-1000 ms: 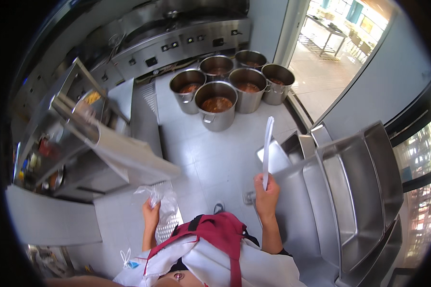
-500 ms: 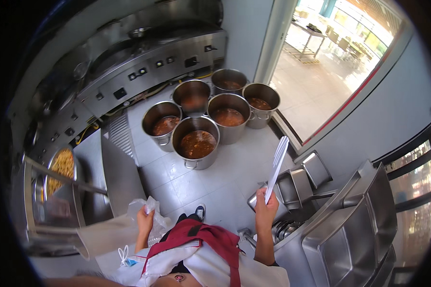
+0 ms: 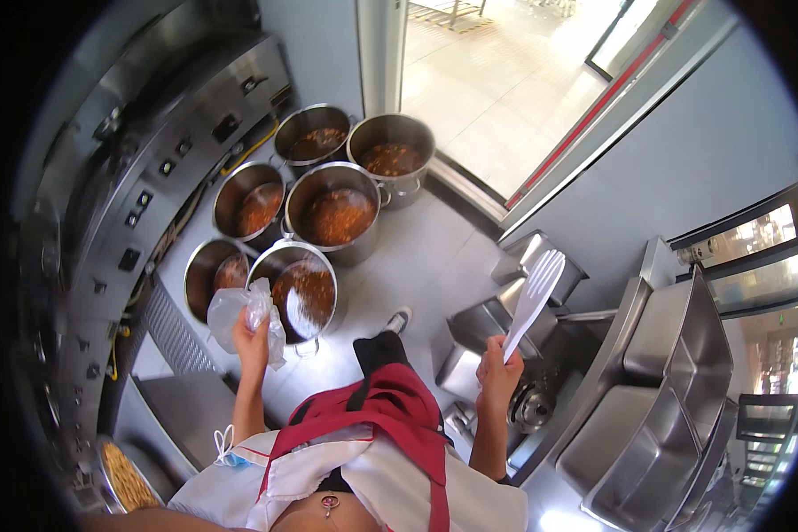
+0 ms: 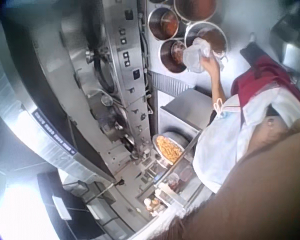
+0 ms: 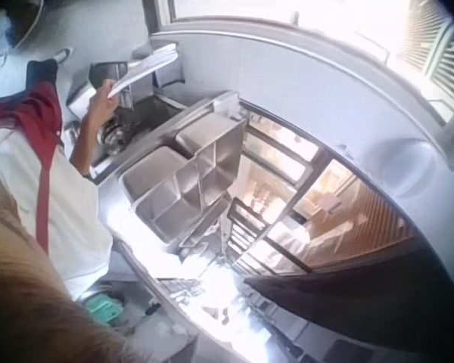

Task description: The person walks through a commercial kitchen and dining area, then stands at a stainless steel counter. They repeatedly pick up bundles of black chopsticks from a large pile, wipe them with a dark cloth, and place the cleaned bundles into a clear plastic bag.

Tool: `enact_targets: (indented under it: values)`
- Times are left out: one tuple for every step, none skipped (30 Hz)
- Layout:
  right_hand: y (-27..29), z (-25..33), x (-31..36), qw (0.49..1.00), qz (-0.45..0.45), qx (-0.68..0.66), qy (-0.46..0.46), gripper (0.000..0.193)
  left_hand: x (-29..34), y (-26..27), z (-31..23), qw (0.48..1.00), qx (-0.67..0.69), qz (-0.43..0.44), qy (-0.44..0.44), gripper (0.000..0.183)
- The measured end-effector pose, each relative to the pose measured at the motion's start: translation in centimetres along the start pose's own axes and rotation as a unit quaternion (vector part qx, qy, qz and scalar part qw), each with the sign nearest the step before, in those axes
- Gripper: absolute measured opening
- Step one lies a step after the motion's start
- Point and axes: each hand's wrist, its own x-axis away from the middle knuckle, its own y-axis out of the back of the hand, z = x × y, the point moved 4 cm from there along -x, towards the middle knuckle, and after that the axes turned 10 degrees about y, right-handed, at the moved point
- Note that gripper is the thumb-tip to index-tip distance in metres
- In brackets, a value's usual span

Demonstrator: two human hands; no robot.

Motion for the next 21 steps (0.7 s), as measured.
enact_targets:
  values:
    - [-0.5, -0.2, -2.7, 1.0, -0.003, -0.004, 0.008, 0.009, -2.7, -2.5, -0.9, 1.0, 0.002, 0.003, -0.007, 0.02]
    - [-0.5, -1.0, -4.4, 0.998, -0.06, 0.034, -0.006, 0.009, -4.3, -4.6, -1.3, 0.998, 0.047, 0.004, -0.044, 0.021]
    - [-0.3, -1.5, -6.9, 0.997, -0.06, 0.052, -0.008, 0.009, -6.4, -6.9, -2.4, 0.998, 0.041, 0.026, -0.038, 0.021]
    - [-0.9, -1.1, -8.9, 0.997, -0.062, 0.04, 0.001, 0.009, -8.0, -8.7, -3.4, 0.998, 0.04, 0.044, -0.034, 0.021]
    - [-1.5, -0.7, -10.9, 0.998, -0.062, 0.028, 0.009, 0.009, -9.7, -10.5, -4.4, 0.997, 0.039, 0.062, -0.029, 0.022]
    - [-2.2, -0.2, -13.0, 0.998, -0.064, 0.026, 0.001, 0.009, -11.4, -12.4, -5.9, 0.996, 0.036, 0.072, -0.029, 0.021]
    - [-2.9, 0.5, -15.1, 0.998, -0.064, 0.025, -0.007, 0.009, -12.8, -14.1, -7.4, 0.995, 0.037, 0.09, -0.026, 0.022]
    - [-3.6, 1.0, -17.3, 0.998, -0.063, 0.023, -0.015, 0.01, -15.2, -15.9, -7.8, 0.996, 0.042, 0.068, -0.043, 0.024]
    - [-4.2, 1.7, -19.5, 0.998, -0.061, 0.015, -0.01, 0.01, -16.9, -17.9, -8.5, 0.996, 0.049, 0.048, -0.05, 0.025]
    - [-5.2, 2.3, -21.6, 0.998, -0.058, 0.007, -0.007, 0.01, -18.6, -19.3, -9.3, 0.996, 0.042, 0.068, -0.039, 0.027]
    - [-6.3, 2.9, -23.6, 0.999, -0.054, -0.001, -0.004, 0.01, -20.2, -20.4, -10.0, 0.995, 0.034, 0.088, -0.028, 0.028]
    - [-7.8, 3.7, -25.6, 0.998, -0.053, -0.022, -0.015, 0.009, -22.3, -22.2, -11.2, 0.994, 0.03, 0.105, -0.025, 0.03]
    - [-8.8, 4.2, -28.0, 0.998, -0.05, -0.022, -0.026, 0.009, -24.3, -24.0, -12.0, 0.994, 0.04, 0.1, -0.028, 0.03]
    - [-9.8, 4.5, -30.6, 0.999, -0.042, -0.025, -0.022, 0.009, -25.9, -25.8, -12.5, 0.994, 0.049, 0.096, -0.031, 0.03]
    - [-10.7, 4.4, -33.2, 0.999, -0.031, -0.03, -0.021, 0.009, -27.4, -27.3, -12.8, 0.994, 0.055, 0.089, -0.033, 0.031]
    - [-12.3, 4.6, -35.1, 0.999, 0.001, -0.029, -0.014, 0.009, -28.1, -27.2, -13.0, 0.995, 0.054, 0.074, -0.025, 0.033]
    - [-13.8, 4.9, -37.0, 0.999, 0.033, -0.029, -0.008, 0.009, -28.8, -27.3, -12.5, 0.997, 0.055, 0.042, -0.029, 0.033]
    - [-15.0, 4.8, -39.8, 0.998, 0.049, -0.026, -0.015, 0.009, -30.5, -28.7, -11.8, 0.999, 0.041, 0.023, -0.024, 0.033]
    - [-15.8, 4.0, -42.8, 0.998, 0.052, -0.012, -0.016, 0.009, -32.1, -30.1, -11.2, 0.999, 0.028, 0.004, -0.018, 0.033]
    - [-17.0, 4.3, -45.6, 0.998, 0.062, -0.001, -0.031, 0.009, -33.9, -32.0, -11.5, 0.999, 0.022, -0.004, -0.034, 0.033]
    - [-18.2, 4.7, -48.3, 0.996, 0.073, 0.01, -0.045, 0.009, -35.5, -34.0, -11.7, 0.999, 0.039, -0.001, -0.029, 0.032]
